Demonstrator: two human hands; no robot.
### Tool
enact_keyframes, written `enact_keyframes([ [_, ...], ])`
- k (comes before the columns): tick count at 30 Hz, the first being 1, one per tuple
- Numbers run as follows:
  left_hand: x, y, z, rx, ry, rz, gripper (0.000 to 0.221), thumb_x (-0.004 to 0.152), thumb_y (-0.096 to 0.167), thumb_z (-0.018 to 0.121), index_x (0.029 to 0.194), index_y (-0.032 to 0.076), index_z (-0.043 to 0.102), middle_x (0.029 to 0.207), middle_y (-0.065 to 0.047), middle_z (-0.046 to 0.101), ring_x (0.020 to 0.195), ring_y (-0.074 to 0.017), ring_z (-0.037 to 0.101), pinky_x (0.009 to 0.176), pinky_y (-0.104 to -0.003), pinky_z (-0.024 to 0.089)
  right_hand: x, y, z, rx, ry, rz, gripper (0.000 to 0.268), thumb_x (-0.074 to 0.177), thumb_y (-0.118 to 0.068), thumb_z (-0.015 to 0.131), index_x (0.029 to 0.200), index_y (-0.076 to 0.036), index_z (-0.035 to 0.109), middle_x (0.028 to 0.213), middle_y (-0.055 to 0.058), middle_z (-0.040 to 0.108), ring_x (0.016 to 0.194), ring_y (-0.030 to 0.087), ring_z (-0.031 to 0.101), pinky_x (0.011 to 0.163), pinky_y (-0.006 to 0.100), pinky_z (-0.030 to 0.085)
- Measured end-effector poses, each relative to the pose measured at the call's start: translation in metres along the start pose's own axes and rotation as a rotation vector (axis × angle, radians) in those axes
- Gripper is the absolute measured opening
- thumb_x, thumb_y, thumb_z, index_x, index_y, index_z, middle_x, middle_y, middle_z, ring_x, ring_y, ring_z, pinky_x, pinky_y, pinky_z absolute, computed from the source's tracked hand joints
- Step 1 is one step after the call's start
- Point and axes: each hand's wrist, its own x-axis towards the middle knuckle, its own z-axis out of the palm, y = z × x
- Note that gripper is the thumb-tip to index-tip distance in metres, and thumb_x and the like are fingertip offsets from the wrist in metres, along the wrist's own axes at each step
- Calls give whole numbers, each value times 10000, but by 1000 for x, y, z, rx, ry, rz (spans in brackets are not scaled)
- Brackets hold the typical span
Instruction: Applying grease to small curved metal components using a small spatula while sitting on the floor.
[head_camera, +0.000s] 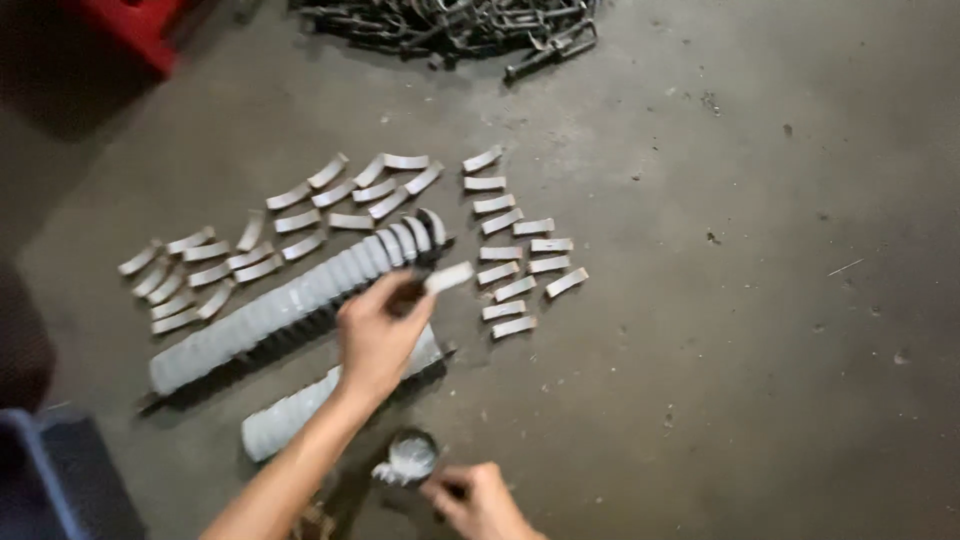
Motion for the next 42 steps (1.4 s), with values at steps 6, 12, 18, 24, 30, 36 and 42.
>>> enact_keyframes([
  [6, 96, 9, 175, -95, -111, -52, 272, 805, 47, 707, 1072, 50, 759, 927, -87, 799, 727, -172, 744, 644, -289, 599, -3, 22, 0, 133, -60, 149, 75, 884, -73, 760, 906, -17, 805, 639, 54, 690, 512, 113, 536, 510, 268, 455],
  [12, 104, -22, 218, 61, -6, -64, 376, 763, 52, 680, 1118, -62, 726, 994, -285, 735, 849, -442, 703, 767, -471, 572, 0, 9, -23, -21, 34, 110, 83, 849, -126, 746, 883, -71, 798, 704, 76, 777, 517, 160, 605, 549, 298, 546],
  [18, 47, 4, 20, 36, 23, 206, 184, 799, 109, 700, 723, -26, 601, 637, -114, 660, 518, -273, 548, 565, -407, 460, 9, -24, -36, -54, 107, 135, 92, 822, -96, 761, 832, -26, 820, 565, -12, 694, 475, 90, 495, 464, 258, 462],
  [24, -101, -96, -139, 166, 182, -30, 293, 855, 148, 789, 688, -29, 628, 589, -61, 594, 487, -177, 446, 481, -332, 397, 2, -62, -21, -83, 118, 171, 165, 834, -110, 752, 743, 5, 829, 576, 4, 669, 522, 103, 470, 495, 253, 392],
  [30, -264, -256, -144, 222, -8, -333, 247, 902, 72, 717, 1134, -9, 731, 1120, -164, 742, 478, -127, 580, 366, -197, 486, 5, -78, -6, -215, 164, 77, 137, 786, -83, 815, 910, -32, 839, 652, 29, 734, 531, 108, 551, 476, 249, 435],
  [36, -248, -218, -107, 332, -178, -167, 305, 886, 55, 665, 1183, 20, 722, 1193, -132, 680, 1038, -345, 680, 927, -475, 601, 19, -97, -5, -418, 231, -139, 148, 795, -78, 784, 932, -25, 807, 680, 0, 632, 538, 102, 502, 496, 254, 427],
  [42, -248, -199, -120, 483, -262, -158, 276, 839, 35, 637, 1106, -10, 583, 1076, -202, 622, 914, -346, 675, 712, -443, 652, 24, -101, -9, -566, 261, -257, 212, 809, -101, 771, 1018, -74, 784, 796, 1, 692, 568, 126, 581, 533, 267, 484],
])
